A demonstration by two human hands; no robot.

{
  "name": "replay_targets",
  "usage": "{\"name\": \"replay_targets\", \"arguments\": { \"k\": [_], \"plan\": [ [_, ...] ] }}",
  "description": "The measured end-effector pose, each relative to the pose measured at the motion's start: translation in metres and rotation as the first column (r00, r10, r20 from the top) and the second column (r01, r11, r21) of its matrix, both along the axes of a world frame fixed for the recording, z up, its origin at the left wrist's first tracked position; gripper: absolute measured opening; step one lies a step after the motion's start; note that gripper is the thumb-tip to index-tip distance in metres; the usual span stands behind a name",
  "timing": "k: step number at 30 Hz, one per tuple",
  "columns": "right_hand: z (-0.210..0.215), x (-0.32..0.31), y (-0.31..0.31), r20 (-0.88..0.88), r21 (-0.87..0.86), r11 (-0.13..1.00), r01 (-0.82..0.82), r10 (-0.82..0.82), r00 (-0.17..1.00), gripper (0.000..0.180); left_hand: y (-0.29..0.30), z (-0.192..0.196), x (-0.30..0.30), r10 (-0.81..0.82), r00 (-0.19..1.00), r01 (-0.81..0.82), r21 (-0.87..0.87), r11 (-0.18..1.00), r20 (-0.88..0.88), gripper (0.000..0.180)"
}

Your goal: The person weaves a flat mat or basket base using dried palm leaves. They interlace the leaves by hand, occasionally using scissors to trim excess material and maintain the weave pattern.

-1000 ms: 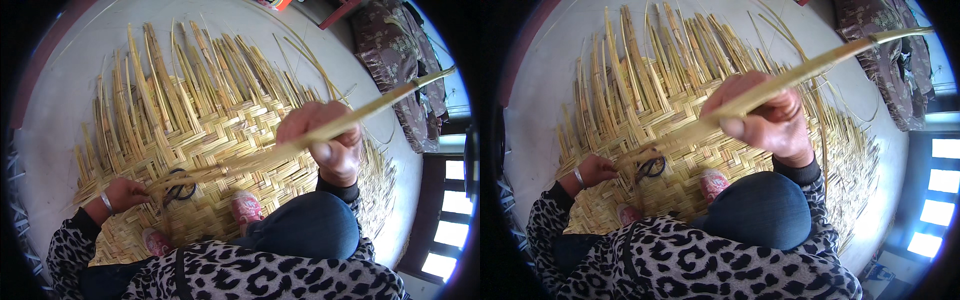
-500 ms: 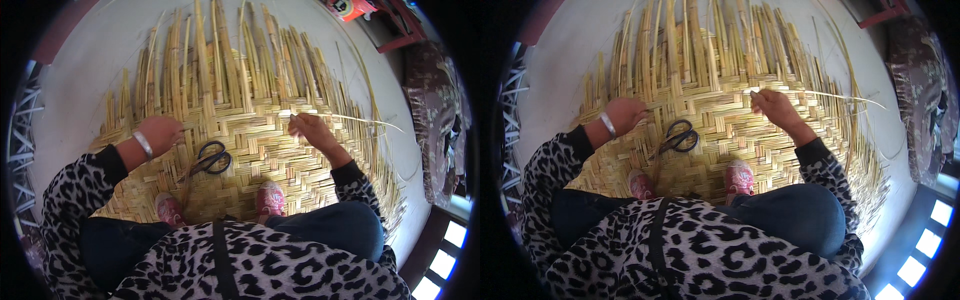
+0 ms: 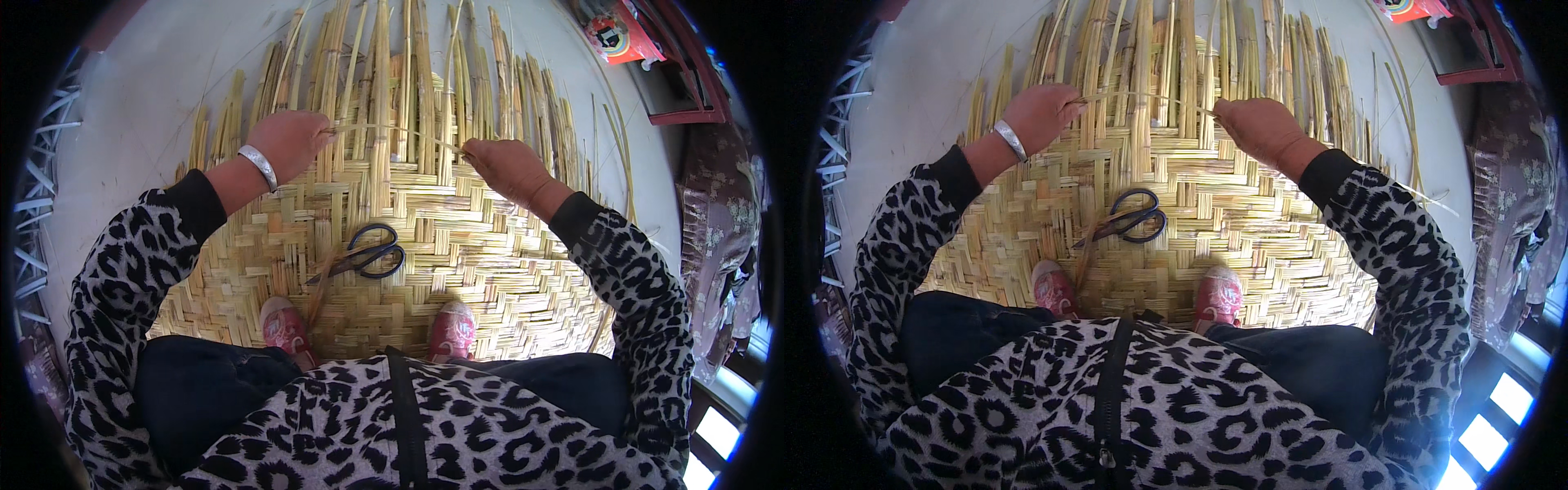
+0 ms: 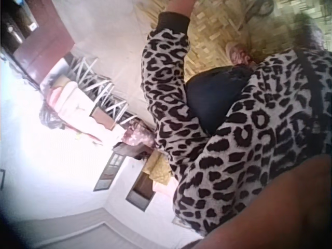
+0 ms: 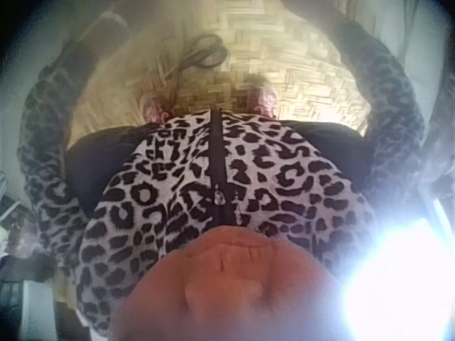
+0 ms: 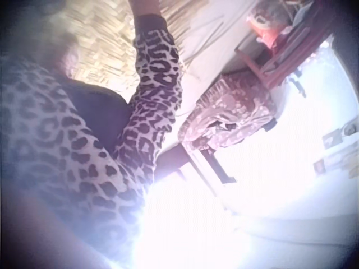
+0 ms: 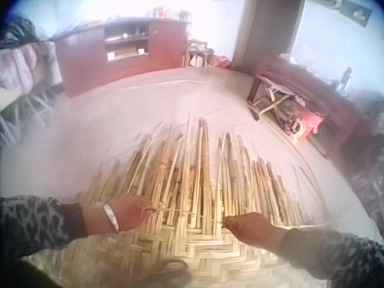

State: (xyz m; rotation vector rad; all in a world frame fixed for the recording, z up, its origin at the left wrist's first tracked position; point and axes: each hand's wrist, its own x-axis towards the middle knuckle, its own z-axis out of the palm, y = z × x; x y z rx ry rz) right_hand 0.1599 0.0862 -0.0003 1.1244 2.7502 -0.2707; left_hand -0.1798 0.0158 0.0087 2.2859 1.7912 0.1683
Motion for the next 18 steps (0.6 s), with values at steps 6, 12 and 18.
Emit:
{"name": "replay_targets", "arguments": {
  "k": [6,12,18],
  "plan": [
    [-0.029,0.016,0.013,0.017,0.100,0.995,0.000,-0.002,1.000,0.017,0.011,-0.018,-0.030,-0.019,0.978,0.026,0.030,0.999,-0.207,0.019],
    [-0.059,0.041,0.014,-0.204,-0.020,0.944,0.329,-0.326,0.923,0.018,0.020,-0.036,-0.036,-0.109,0.989,0.145,0.576,0.805,-0.097,0.021],
    [-0.095,0.039,0.030,-0.403,-0.670,0.582,0.461,-0.807,0.432,0.019,0.052,-0.070,-0.006,0.206,0.932,-0.256,0.140,0.956,0.300,0.039]
  ]
}}
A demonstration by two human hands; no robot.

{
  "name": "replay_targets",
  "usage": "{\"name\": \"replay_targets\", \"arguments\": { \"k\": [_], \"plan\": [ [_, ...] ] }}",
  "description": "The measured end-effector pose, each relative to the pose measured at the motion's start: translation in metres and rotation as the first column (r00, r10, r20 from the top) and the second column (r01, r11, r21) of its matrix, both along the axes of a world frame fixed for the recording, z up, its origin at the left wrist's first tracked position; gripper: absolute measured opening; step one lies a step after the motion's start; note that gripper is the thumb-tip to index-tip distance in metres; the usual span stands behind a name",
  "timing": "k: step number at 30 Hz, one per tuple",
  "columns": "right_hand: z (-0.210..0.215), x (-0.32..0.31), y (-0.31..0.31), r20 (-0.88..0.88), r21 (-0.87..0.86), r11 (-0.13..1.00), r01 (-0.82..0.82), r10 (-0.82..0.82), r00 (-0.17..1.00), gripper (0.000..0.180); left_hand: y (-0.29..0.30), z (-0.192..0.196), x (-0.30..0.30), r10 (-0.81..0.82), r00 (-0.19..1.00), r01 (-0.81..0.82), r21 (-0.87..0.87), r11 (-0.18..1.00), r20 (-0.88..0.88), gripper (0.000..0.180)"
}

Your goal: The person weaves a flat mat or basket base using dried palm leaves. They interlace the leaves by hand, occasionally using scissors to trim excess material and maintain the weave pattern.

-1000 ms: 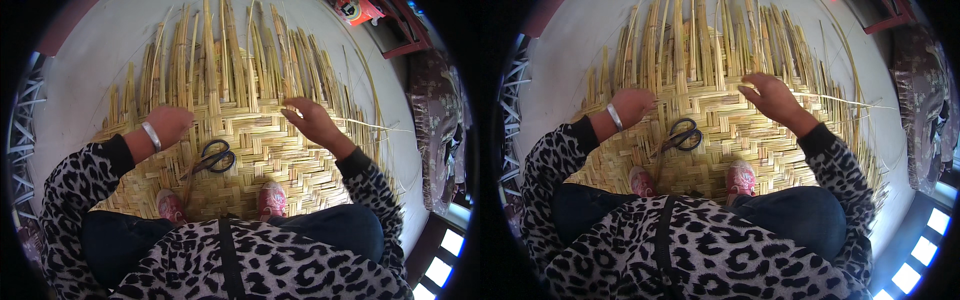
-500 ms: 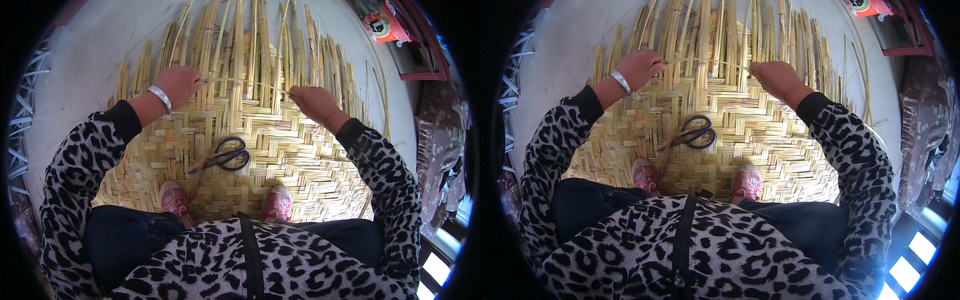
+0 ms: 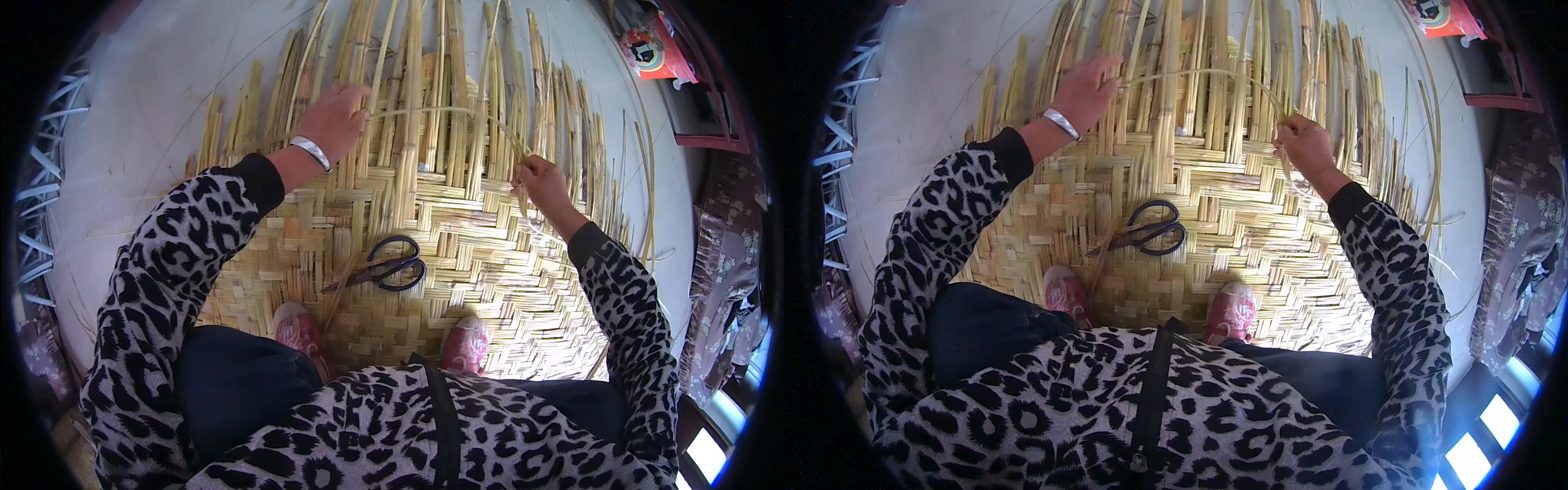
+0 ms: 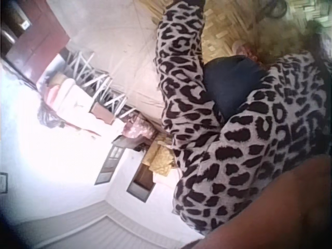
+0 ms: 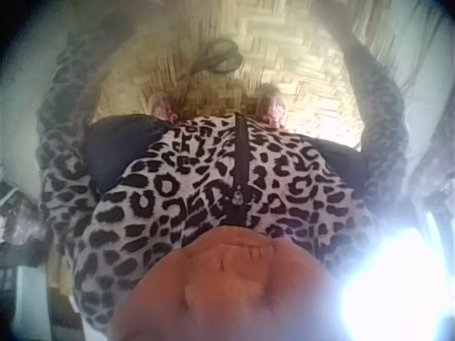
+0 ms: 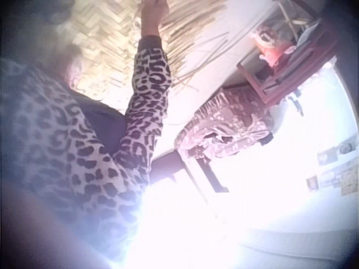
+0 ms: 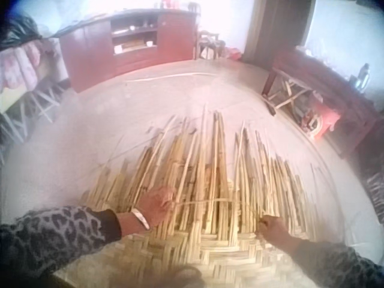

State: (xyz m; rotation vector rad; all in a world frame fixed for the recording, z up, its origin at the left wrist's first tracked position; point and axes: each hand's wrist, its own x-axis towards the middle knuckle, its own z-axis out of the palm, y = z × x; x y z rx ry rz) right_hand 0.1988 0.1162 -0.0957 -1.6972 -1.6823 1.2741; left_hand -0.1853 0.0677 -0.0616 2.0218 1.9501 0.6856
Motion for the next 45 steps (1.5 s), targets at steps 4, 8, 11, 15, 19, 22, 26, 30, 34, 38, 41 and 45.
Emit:
{"name": "replay_targets", "arguments": {
  "k": [4,8,11,15,19,22,26,30,34,38,41,45],
  "plan": [
    [0.002,0.013,0.008,-0.065,-0.173,0.982,0.077,-0.089,0.994,0.017,0.032,-0.014,0.008,0.107,0.990,-0.085,0.209,0.974,-0.096,0.042],
    [-0.002,0.027,0.017,-0.137,-0.308,0.930,0.199,-0.250,0.959,0.016,0.051,-0.024,0.012,0.131,0.991,-0.134,-0.197,0.971,-0.028,0.047],
    [-0.004,0.051,0.032,-0.213,-0.285,0.905,0.317,-0.382,0.899,0.015,0.061,-0.032,0.010,0.175,0.980,-0.184,-0.087,0.979,-0.097,0.047],
    [-0.001,0.097,0.050,-0.113,-0.206,0.867,0.454,-0.482,0.869,0.014,0.087,-0.034,-0.006,0.163,0.986,-0.143,-0.322,0.936,0.034,0.037],
    [-0.020,0.125,0.048,-0.227,-0.260,0.888,0.378,-0.437,0.870,0.014,0.081,-0.034,-0.009,0.322,0.821,0.024,-0.593,0.805,0.471,0.030],
    [-0.024,0.161,0.063,-0.246,-0.242,0.854,0.461,-0.513,0.822,0.012,0.074,-0.026,-0.014,0.294,0.822,0.113,-0.644,0.756,0.489,0.029],
    [-0.021,0.212,0.074,-0.335,-0.224,0.732,0.644,-0.678,0.654,0.013,0.052,-0.022,-0.024,0.243,0.743,0.310,-0.643,0.701,0.623,0.027],
    [-0.026,0.212,0.054,-0.242,-0.207,0.813,0.545,-0.582,0.776,0.013,0.033,-0.026,-0.029,0.204,0.737,0.395,-0.654,0.645,0.645,0.026],
    [-0.019,0.182,0.038,-0.110,-0.201,0.867,0.455,-0.482,0.869,0.015,0.030,-0.029,-0.025,0.050,0.877,0.315,-0.651,0.691,0.477,0.024],
    [-0.014,0.165,0.035,-0.114,-0.190,0.907,0.376,-0.401,0.909,0.018,0.023,-0.025,-0.018,-0.007,0.958,0.187,-0.604,0.775,0.288,0.026],
    [-0.016,0.161,0.031,-0.097,-0.188,0.924,0.334,-0.356,0.929,0.018,0.011,-0.024,-0.004,-0.106,0.980,0.165,-0.399,0.902,0.167,0.033],
    [-0.020,0.149,0.026,-0.122,-0.210,0.926,0.314,-0.344,0.931,0.018,0.006,-0.029,0.009,-0.164,0.978,0.192,-0.242,0.951,0.131,0.041]
  ]
}}
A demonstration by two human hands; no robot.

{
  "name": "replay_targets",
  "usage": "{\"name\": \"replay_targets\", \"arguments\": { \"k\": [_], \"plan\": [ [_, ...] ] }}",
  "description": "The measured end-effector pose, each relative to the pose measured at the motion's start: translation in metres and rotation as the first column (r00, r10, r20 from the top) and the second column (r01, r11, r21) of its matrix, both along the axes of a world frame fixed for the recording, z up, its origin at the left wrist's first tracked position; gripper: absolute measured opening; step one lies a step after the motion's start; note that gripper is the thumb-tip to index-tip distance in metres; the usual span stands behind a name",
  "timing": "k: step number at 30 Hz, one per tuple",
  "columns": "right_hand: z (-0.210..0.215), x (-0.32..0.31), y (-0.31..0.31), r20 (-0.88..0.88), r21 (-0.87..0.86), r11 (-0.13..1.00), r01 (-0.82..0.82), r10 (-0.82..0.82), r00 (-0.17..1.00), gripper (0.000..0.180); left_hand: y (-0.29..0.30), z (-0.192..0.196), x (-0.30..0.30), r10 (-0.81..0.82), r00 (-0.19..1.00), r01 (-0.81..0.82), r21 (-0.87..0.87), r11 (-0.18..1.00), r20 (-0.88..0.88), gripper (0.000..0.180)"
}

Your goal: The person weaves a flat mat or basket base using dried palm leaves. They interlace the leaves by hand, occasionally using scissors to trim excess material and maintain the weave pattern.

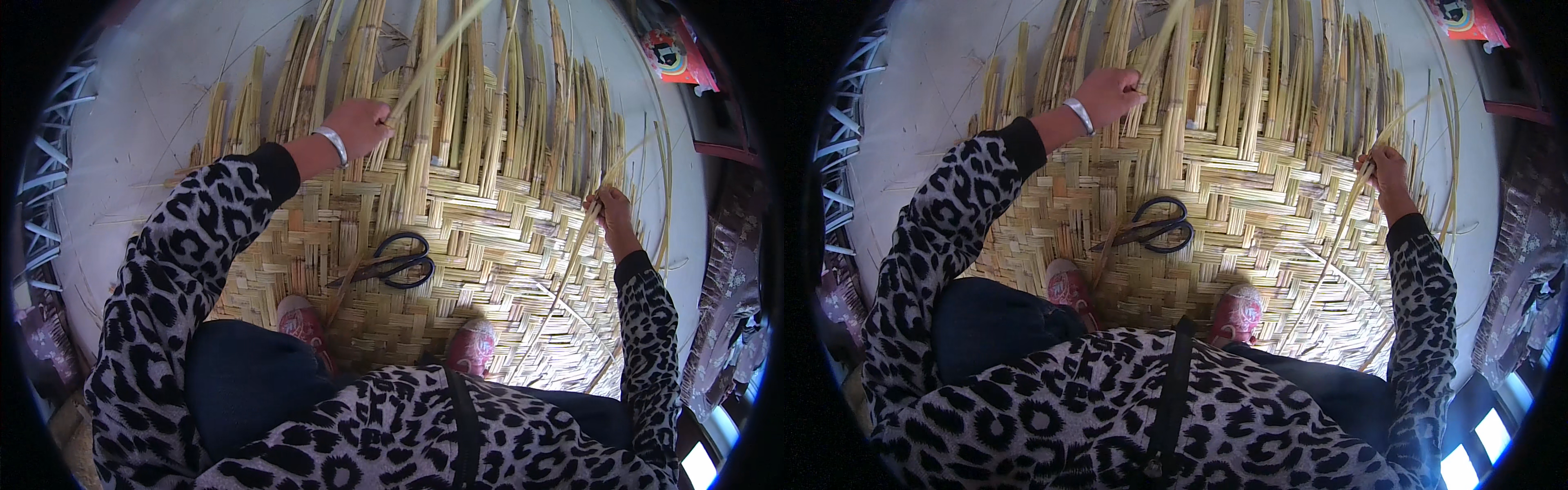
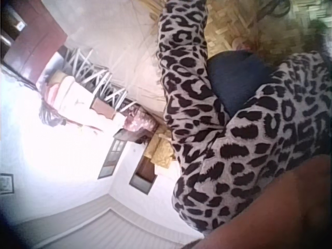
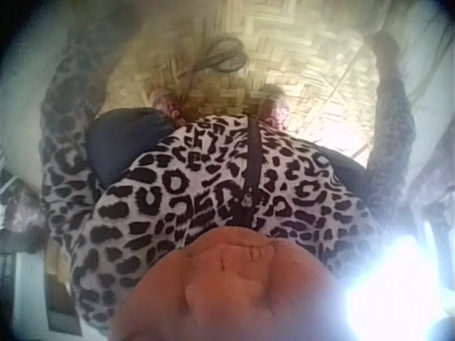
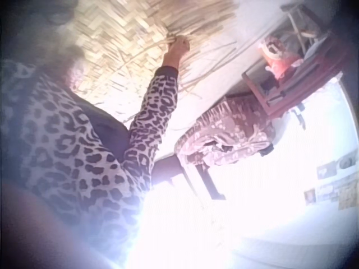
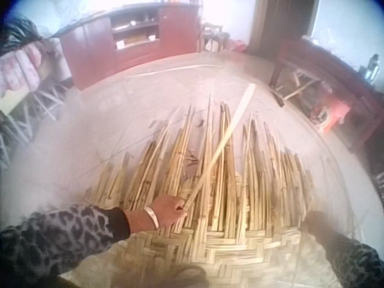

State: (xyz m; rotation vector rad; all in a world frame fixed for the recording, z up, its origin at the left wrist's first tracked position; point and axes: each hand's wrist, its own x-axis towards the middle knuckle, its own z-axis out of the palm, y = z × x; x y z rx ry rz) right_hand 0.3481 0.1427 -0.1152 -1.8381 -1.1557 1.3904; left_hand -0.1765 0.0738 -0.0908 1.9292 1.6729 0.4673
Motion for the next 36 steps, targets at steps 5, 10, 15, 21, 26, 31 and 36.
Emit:
{"name": "replay_targets", "arguments": {
  "k": [5,10,15,21,26,31,36],
  "plan": [
    [0.010,-0.020,-0.005,0.049,-0.032,0.993,-0.114,0.116,0.992,0.017,0.008,-0.010,-0.009,0.033,0.997,-0.035,-0.027,0.999,-0.068,0.037],
    [0.013,-0.038,-0.009,0.043,-0.049,0.987,-0.153,0.155,0.987,0.017,0.005,-0.015,-0.014,0.227,0.974,-0.223,-0.159,0.962,0.008,0.035],
    [0.009,-0.042,-0.013,0.012,-0.065,0.989,-0.136,0.137,0.991,0.017,0.009,-0.018,-0.007,0.063,0.992,-0.063,-0.004,0.998,-0.112,0.035],
    [0.008,-0.042,-0.013,0.002,-0.090,0.980,-0.175,0.176,0.984,0.016,0.020,-0.013,-0.003,0.274,0.955,-0.227,-0.312,0.923,0.116,0.036],
    [0.010,-0.050,-0.017,-0.026,-0.072,0.983,-0.168,0.166,0.986,0.018,0.043,-0.008,0.003,0.297,0.943,-0.149,-0.605,0.782,0.152,0.033],
    [0.016,-0.060,-0.021,-0.019,-0.109,0.974,-0.199,0.198,0.980,0.018,0.037,-0.014,0.004,0.217,0.942,-0.065,-0.496,0.866,0.256,0.031],
    [0.021,-0.067,-0.026,-0.033,-0.118,0.966,-0.231,0.229,0.973,0.018,0.029,-0.024,0.001,0.212,0.977,-0.207,-0.183,0.961,0.005,0.040]
  ]
}}
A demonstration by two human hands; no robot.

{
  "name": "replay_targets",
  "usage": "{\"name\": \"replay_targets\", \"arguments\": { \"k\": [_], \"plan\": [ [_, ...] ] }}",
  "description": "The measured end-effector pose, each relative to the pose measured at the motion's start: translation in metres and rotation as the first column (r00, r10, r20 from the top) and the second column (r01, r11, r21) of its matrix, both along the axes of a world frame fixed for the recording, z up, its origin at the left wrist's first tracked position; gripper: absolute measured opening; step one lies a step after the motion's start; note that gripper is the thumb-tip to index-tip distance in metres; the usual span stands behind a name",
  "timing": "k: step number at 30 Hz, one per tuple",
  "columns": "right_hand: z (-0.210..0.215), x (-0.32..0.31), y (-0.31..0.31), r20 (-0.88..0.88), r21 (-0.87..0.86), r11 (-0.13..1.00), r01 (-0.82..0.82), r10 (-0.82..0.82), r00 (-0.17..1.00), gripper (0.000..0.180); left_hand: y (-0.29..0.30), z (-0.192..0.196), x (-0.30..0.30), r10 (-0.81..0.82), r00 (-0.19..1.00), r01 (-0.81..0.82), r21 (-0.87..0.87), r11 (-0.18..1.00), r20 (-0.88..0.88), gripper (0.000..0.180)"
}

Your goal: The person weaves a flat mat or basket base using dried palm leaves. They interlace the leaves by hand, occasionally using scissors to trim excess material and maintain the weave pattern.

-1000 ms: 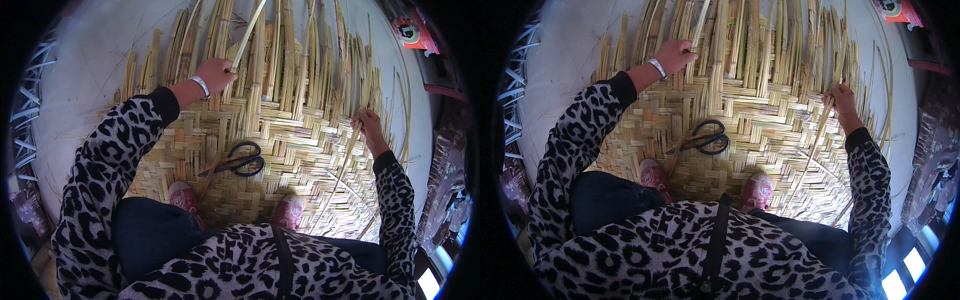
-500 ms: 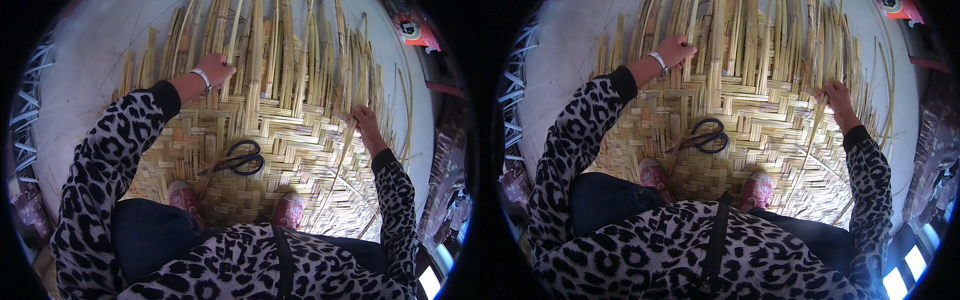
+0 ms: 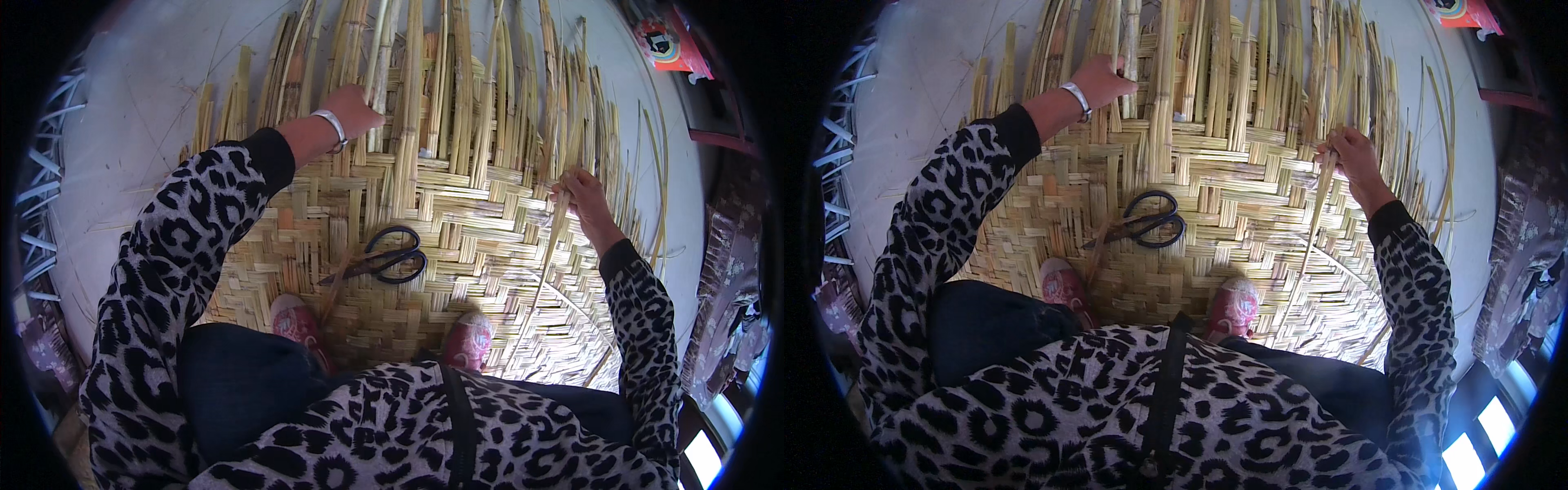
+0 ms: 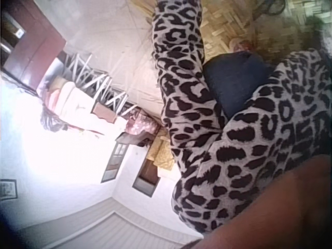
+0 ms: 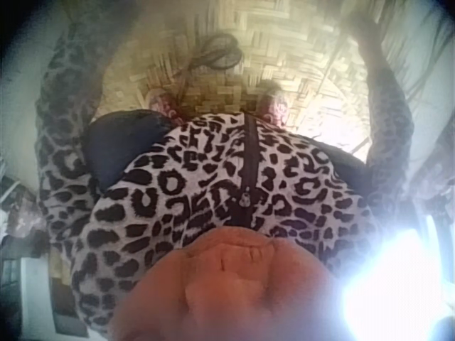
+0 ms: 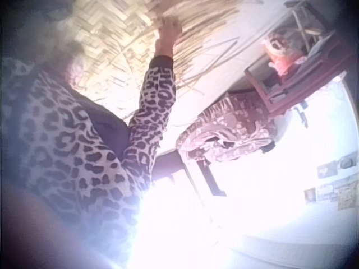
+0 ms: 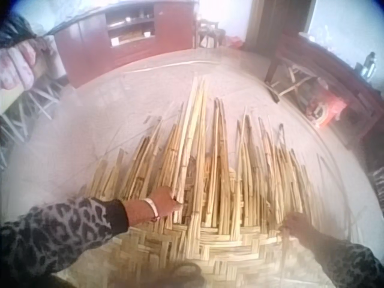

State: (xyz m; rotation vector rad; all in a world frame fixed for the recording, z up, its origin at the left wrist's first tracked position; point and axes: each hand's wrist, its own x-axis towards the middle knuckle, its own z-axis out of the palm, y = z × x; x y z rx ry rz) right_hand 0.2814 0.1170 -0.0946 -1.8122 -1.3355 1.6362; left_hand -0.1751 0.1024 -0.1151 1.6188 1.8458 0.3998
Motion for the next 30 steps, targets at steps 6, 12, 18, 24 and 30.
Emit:
{"name": "replay_targets", "arguments": {
  "k": [6,12,18,24,30],
  "plan": [
    [0.009,-0.033,-0.001,-0.016,-0.007,0.999,-0.054,0.054,0.998,0.018,0.004,-0.012,-0.004,0.021,0.994,-0.020,0.019,1.000,-0.107,0.047],
    [0.021,-0.095,-0.004,-0.121,0.092,0.977,-0.193,0.203,0.972,0.012,0.004,-0.013,-0.006,0.167,0.979,-0.152,-0.133,0.979,0.115,0.043],
    [0.004,-0.161,-0.001,-0.098,0.257,0.896,-0.363,0.397,0.912,0.013,0.000,-0.006,-0.011,0.245,0.867,-0.145,-0.250,0.957,0.433,0.047],
    [-0.014,-0.218,-0.011,0.251,0.473,0.618,-0.628,0.588,0.769,0.018,0.000,0.010,-0.012,0.371,0.336,0.059,-0.412,0.909,0.866,0.062],
    [-0.020,-0.231,-0.014,-0.066,0.214,0.755,-0.620,0.644,0.762,0.020,0.002,0.011,-0.026,0.426,0.149,-0.028,-0.426,0.904,0.892,0.037]
  ]
}}
